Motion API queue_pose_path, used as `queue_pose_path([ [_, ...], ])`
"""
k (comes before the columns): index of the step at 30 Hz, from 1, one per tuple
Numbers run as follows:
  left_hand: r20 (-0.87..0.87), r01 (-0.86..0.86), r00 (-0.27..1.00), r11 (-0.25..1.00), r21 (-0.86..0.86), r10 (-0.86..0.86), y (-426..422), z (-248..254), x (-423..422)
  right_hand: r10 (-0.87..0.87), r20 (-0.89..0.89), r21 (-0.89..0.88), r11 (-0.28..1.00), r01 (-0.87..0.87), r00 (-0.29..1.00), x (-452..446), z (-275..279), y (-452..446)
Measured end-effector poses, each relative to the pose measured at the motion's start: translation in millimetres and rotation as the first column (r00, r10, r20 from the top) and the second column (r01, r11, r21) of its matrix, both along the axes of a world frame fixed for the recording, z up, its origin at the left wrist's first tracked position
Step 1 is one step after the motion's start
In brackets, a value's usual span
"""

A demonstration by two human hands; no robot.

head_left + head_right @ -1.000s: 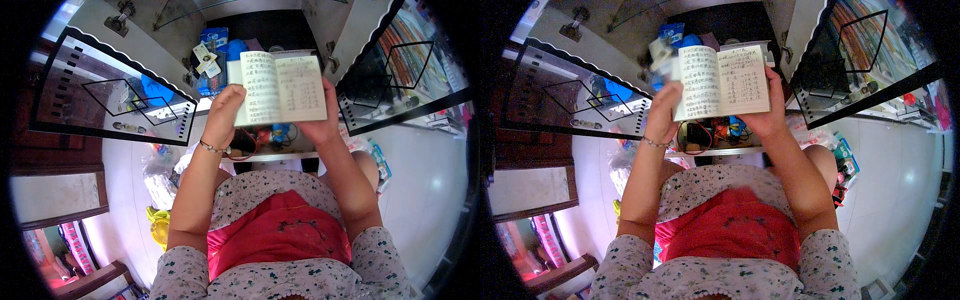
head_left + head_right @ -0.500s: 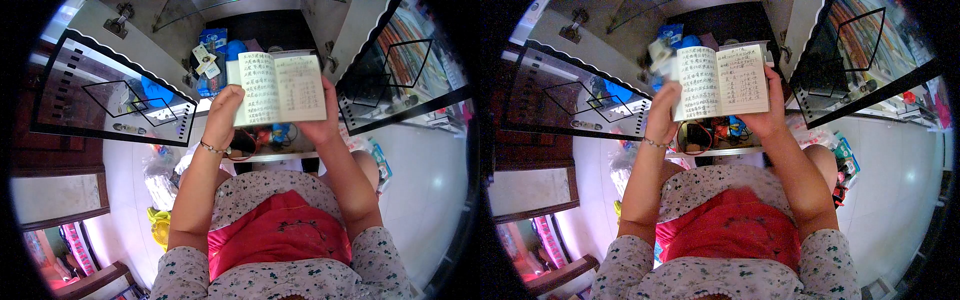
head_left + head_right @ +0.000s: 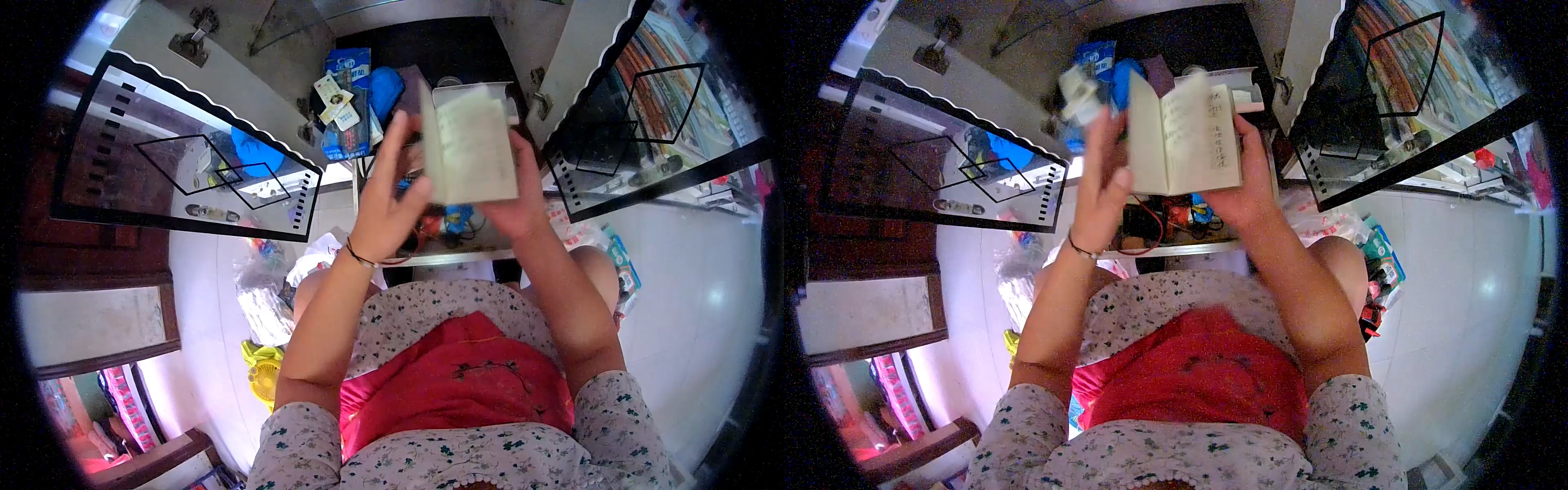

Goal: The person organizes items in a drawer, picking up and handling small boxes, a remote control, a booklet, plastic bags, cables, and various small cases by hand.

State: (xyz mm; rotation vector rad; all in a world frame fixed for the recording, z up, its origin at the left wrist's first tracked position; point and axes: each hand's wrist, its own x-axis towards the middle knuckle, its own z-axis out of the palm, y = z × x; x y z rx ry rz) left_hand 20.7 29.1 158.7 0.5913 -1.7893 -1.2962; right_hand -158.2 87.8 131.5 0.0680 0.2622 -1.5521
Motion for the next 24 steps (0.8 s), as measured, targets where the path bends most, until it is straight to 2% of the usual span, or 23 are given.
queue_pose_path([
  [2, 0.06, 0.056, 0.997, 0.988, -0.142, -0.048, 7.0, -1.8, -3.5, -0.019, -0.112, 0.017, 1.0, 0.021, 0.994, 6.0, 0.4, 1.9],
  [4, 0.379, 0.21, 0.925, 0.866, -0.454, -0.026, 9.7, 5.5, -6.5, 0.012, -0.099, 0.057, 0.998, -0.006, 0.995, 7.0, 0.2, 1.4],
  [5, 0.378, 0.207, 0.925, 0.867, -0.454, -0.023, 11.6, 4.6, -8.4, 0.04, -0.085, 0.096, 0.995, -0.032, 0.996, 7.4, 0.4, 0.6],
  [7, 0.589, 0.357, 0.8, 0.698, -0.62, 0.114, 17.1, 1.5, -13.4, 0.021, -0.108, 0.114, 0.993, -0.009, 0.994, 7.4, 0.5, 1.5],
  [9, 0.568, 0.323, 0.806, 0.681, -0.657, 0.166, 18.5, -3.7, -16.3, 0.001, -0.129, 0.13, 0.991, 0.016, 0.992, 9.3, 2.2, 2.6],
  [11, 0.545, 0.291, 0.809, 0.659, -0.694, 0.217, 19.0, -6.5, -18.9, -0.021, -0.178, 0.218, 0.974, 0.06, 0.984, 12.5, 6.7, 2.2],
  [13, 0.565, 0.28, 0.763, 0.629, -0.725, 0.312, 18.9, -5.4, -19.4, 0.011, -0.209, 0.216, 0.976, 0.036, 0.978, 11.6, -2.7, -0.1],
  [15, 0.545, 0.259, 0.768, 0.616, -0.744, 0.335, 17.9, -9.7, -19.6, 0.05, -0.232, 0.204, 0.979, -0.001, 0.971, 17.8, -4.4, -1.5],
  [16, 0.52, 0.239, 0.782, 0.606, -0.759, 0.343, 16.4, -11.3, -19.0, -0.002, -0.41, 0.138, 0.988, 0.065, 0.912, 23.3, -2.1, 4.7],
  [18, 0.504, 0.227, 0.791, 0.598, -0.769, 0.347, 6.7, -11.8, -15.2, -0.069, -0.568, 0.049, 0.992, 0.118, 0.82, 22.5, -1.5, 3.7],
  [20, 0.511, 0.233, 0.767, 0.574, -0.785, 0.388, -15.4, -12.6, -10.0, 0.135, -0.432, 0.229, 0.973, -0.036, 0.892, 13.7, -7.1, -1.4],
  [21, 0.476, 0.193, 0.774, 0.561, -0.805, 0.418, -28.7, -12.6, -6.1, 0.131, -0.429, 0.224, 0.974, -0.035, 0.894, 11.8, -6.2, -1.2],
  [24, 0.387, 0.169, 0.751, 0.411, -0.896, 0.535, -91.0, -18.1, 10.1, 0.132, -0.455, 0.183, 0.982, -0.052, 0.881, 8.0, -3.4, -0.2],
])
